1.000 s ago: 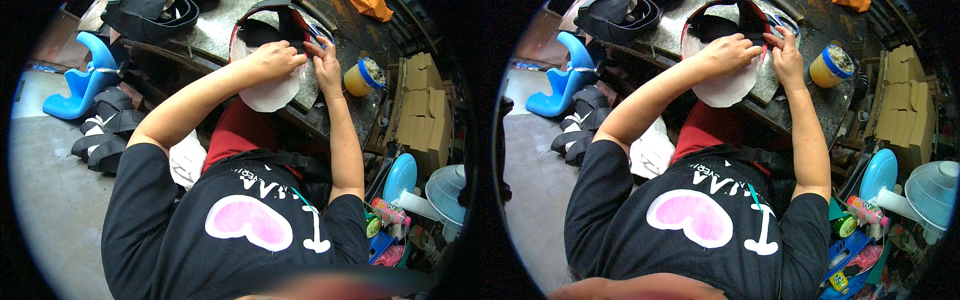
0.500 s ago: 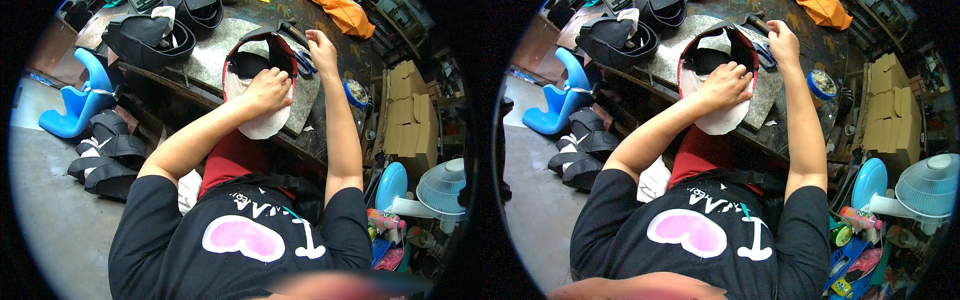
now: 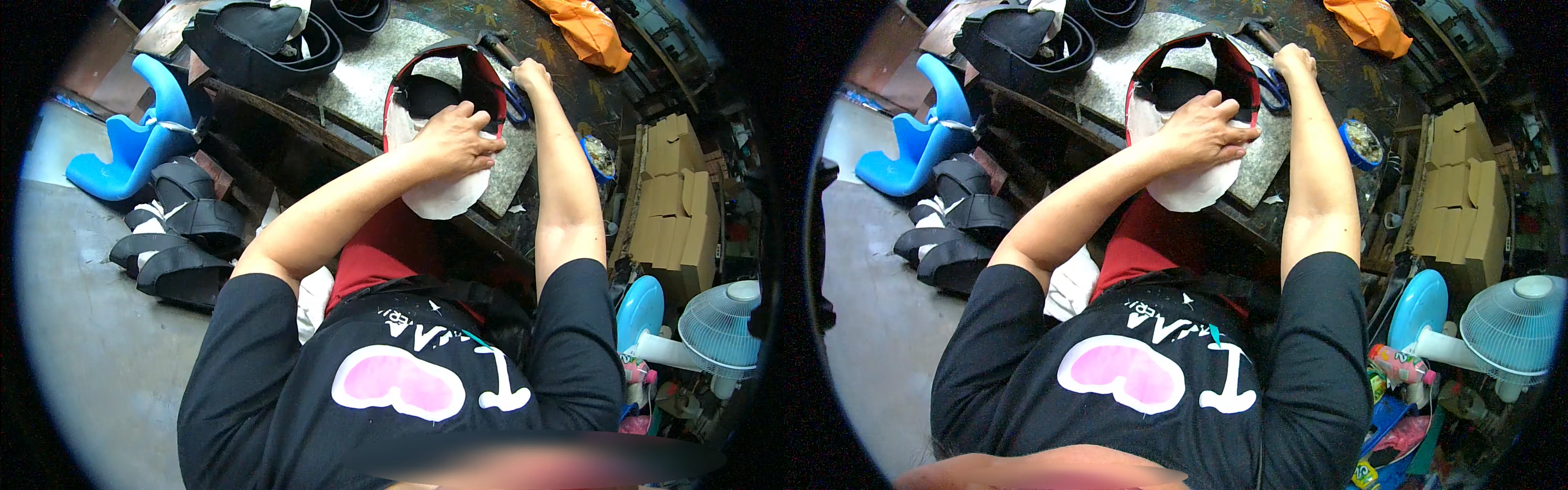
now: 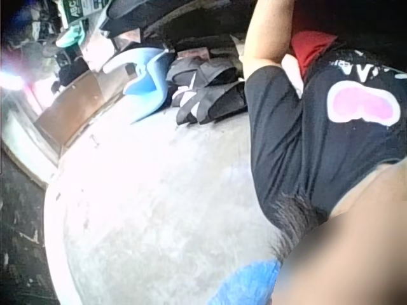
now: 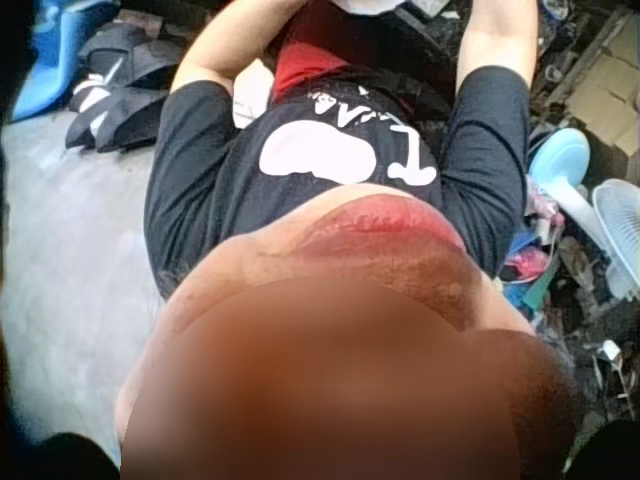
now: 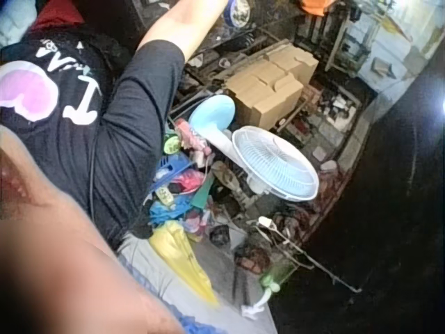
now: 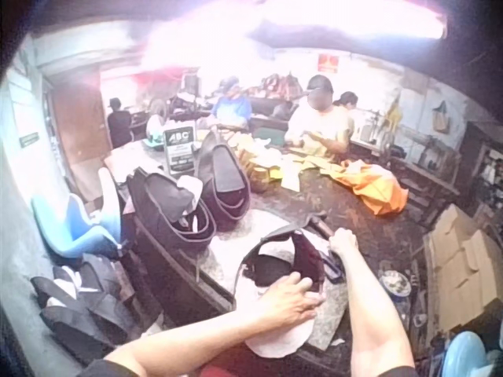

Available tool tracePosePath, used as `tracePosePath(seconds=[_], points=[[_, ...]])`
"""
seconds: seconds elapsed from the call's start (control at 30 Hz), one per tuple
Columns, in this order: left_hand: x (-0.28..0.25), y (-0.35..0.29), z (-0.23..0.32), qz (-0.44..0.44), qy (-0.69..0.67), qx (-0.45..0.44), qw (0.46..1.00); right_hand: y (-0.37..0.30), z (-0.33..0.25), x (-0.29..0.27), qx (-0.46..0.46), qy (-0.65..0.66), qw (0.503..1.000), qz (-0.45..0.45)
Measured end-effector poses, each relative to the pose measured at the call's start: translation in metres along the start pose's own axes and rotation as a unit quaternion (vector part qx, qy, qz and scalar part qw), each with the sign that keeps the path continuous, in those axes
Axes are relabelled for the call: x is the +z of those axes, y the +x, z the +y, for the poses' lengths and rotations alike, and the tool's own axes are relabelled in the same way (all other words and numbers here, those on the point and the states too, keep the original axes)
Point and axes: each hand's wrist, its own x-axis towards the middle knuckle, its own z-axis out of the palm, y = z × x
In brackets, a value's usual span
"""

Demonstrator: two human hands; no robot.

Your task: The person assembles a black and red sandal by hand. They insert a white fabric lining into the sandal, use a hammer to tap the lining into place, and trim excess fabric with scissors. The person repeats this process for multiple sandals.

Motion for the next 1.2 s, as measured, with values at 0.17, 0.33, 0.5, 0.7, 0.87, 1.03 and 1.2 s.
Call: tracePosePath(seconds=[0.17,0.33,0.5,0.7,0.87,1.03,1.2], points=[[-0.032,-0.021,0.012,0.024,-0.095,0.02,0.995,0.002,0.008,0.008,-0.009,0.049,0.997,0.051],[-0.067,-0.078,-0.001,0.289,0.075,-0.202,0.932,-0.003,0.014,0.014,0.038,0.208,0.959,0.191],[-0.054,-0.094,-0.027,0.089,-0.248,-0.478,0.838,-0.027,0.004,-0.013,-0.045,0.468,0.844,0.258],[-0.07,-0.078,-0.013,0.16,-0.122,-0.356,0.913,-0.163,0.037,-0.047,-0.266,0.633,0.723,0.073],[-0.096,-0.062,0.006,0.087,-0.033,-0.352,0.931,-0.258,0.075,-0.067,-0.292,0.48,0.823,0.087],[-0.095,-0.053,0.012,0.088,-0.032,-0.341,0.935,-0.294,0.068,-0.045,-0.296,0.295,0.899,0.135],[-0.092,-0.051,0.013,0.08,-0.026,-0.333,0.939,-0.293,0.077,-0.045,-0.286,0.152,0.943,0.073]])
